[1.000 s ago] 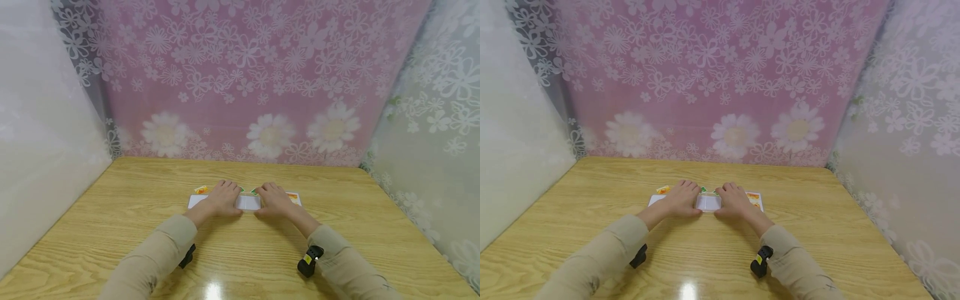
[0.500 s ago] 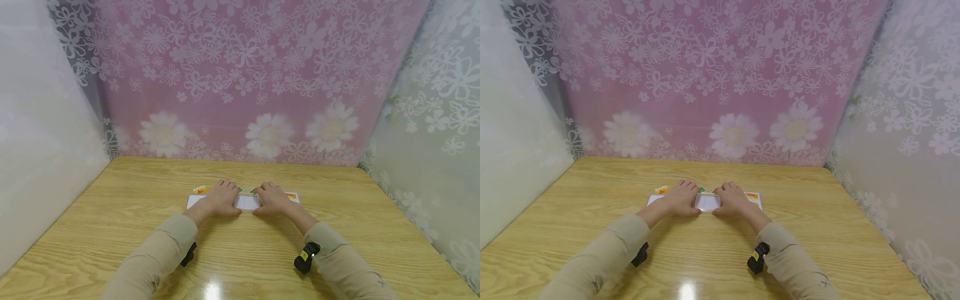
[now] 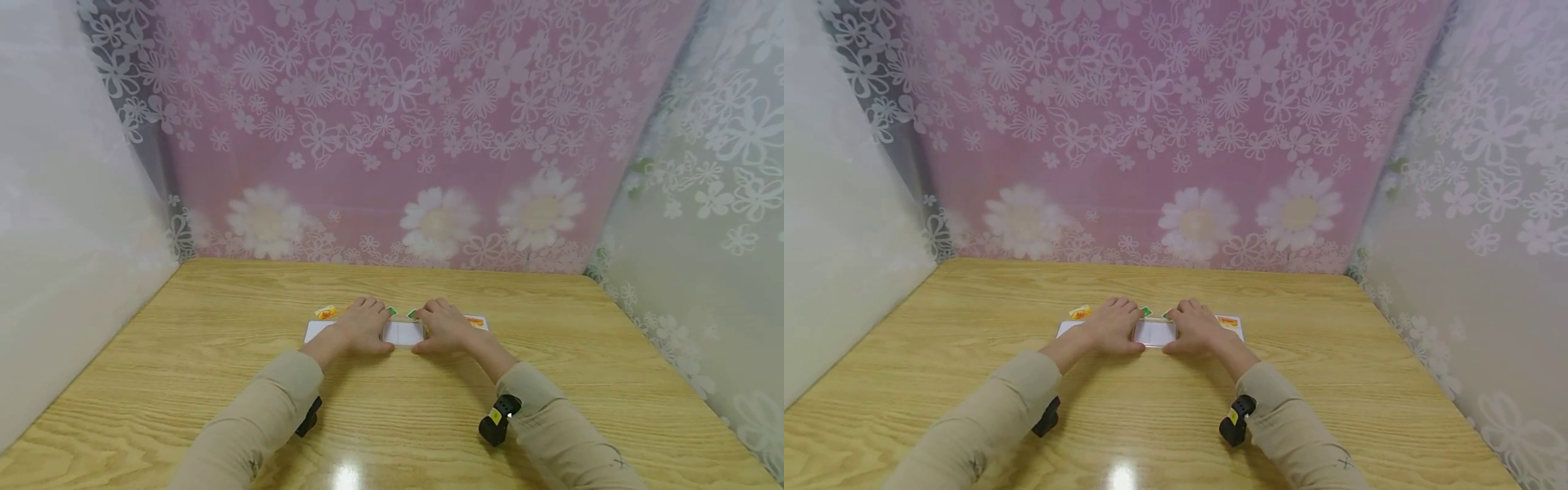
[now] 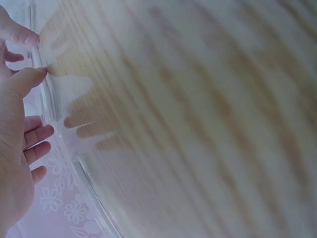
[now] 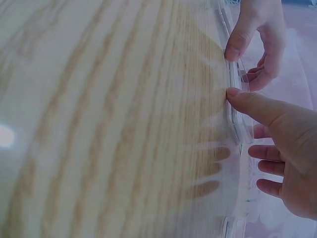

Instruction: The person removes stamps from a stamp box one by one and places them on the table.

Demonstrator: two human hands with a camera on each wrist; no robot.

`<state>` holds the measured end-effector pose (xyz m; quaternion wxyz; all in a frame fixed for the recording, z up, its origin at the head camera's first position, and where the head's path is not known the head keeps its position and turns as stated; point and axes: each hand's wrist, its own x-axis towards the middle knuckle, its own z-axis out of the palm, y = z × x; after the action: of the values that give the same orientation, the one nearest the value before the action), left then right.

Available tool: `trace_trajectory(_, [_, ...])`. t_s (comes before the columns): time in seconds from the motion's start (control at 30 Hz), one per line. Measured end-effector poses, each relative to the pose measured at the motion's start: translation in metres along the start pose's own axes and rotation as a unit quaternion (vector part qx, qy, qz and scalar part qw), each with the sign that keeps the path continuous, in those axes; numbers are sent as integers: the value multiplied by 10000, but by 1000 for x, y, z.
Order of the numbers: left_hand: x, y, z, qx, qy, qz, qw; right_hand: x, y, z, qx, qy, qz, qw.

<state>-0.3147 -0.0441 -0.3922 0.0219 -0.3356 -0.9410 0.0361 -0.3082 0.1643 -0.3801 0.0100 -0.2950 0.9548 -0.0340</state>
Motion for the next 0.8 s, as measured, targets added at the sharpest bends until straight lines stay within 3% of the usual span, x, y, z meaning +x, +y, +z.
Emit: trace_trajectory(0.8, [1, 1, 3, 254, -90, 77, 9996, 4, 6, 2, 272, -242, 75, 9993])
